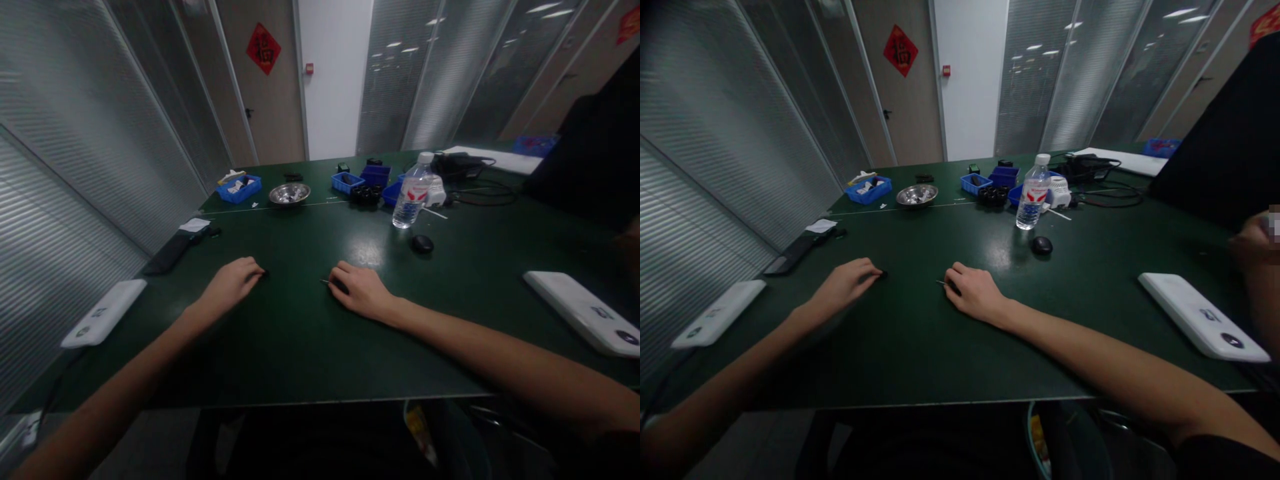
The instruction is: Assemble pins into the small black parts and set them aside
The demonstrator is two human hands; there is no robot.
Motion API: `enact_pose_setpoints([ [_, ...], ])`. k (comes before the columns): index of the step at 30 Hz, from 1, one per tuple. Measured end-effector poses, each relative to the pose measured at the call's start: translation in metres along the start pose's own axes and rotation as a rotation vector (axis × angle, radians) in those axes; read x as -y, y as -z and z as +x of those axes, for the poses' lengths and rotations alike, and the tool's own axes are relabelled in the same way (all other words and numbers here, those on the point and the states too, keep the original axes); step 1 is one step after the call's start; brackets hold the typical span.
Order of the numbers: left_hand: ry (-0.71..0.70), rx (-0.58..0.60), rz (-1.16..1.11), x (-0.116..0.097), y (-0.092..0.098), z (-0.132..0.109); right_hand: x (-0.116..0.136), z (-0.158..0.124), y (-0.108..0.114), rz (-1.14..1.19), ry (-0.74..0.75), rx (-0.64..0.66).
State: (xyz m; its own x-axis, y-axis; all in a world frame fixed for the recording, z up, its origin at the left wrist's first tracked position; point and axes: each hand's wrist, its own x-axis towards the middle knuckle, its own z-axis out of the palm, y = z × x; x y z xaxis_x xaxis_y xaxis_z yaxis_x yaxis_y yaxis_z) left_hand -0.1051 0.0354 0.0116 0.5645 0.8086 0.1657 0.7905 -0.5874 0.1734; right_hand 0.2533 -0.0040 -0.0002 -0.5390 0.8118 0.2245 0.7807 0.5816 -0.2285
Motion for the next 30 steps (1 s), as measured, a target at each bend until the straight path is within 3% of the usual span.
enact_pose_setpoints([
  [4, -0.27, -0.018, -0.123, -0.08, -0.019, 0.019, 0.0, 0.0, -0.002, -0.019, -0.001, -0.016],
  [7, -0.334, -0.082, -0.16, -0.108, -0.033, 0.026, 0.0, 0.0, -0.004, -0.027, 0.004, -0.033],
  [14, -0.425, -0.141, -0.242, -0.1, -0.041, 0.022, -0.002, 0.001, -0.008, 0.006, 0.013, -0.062],
  [21, -0.268, -0.177, -0.457, -0.101, -0.035, 0.02, 0.0, -0.002, -0.006, 0.082, 0.036, -0.136],
  [30, -0.134, -0.023, -0.521, -0.095, -0.039, 0.032, 0.003, -0.001, -0.003, 0.112, 0.066, -0.175],
])
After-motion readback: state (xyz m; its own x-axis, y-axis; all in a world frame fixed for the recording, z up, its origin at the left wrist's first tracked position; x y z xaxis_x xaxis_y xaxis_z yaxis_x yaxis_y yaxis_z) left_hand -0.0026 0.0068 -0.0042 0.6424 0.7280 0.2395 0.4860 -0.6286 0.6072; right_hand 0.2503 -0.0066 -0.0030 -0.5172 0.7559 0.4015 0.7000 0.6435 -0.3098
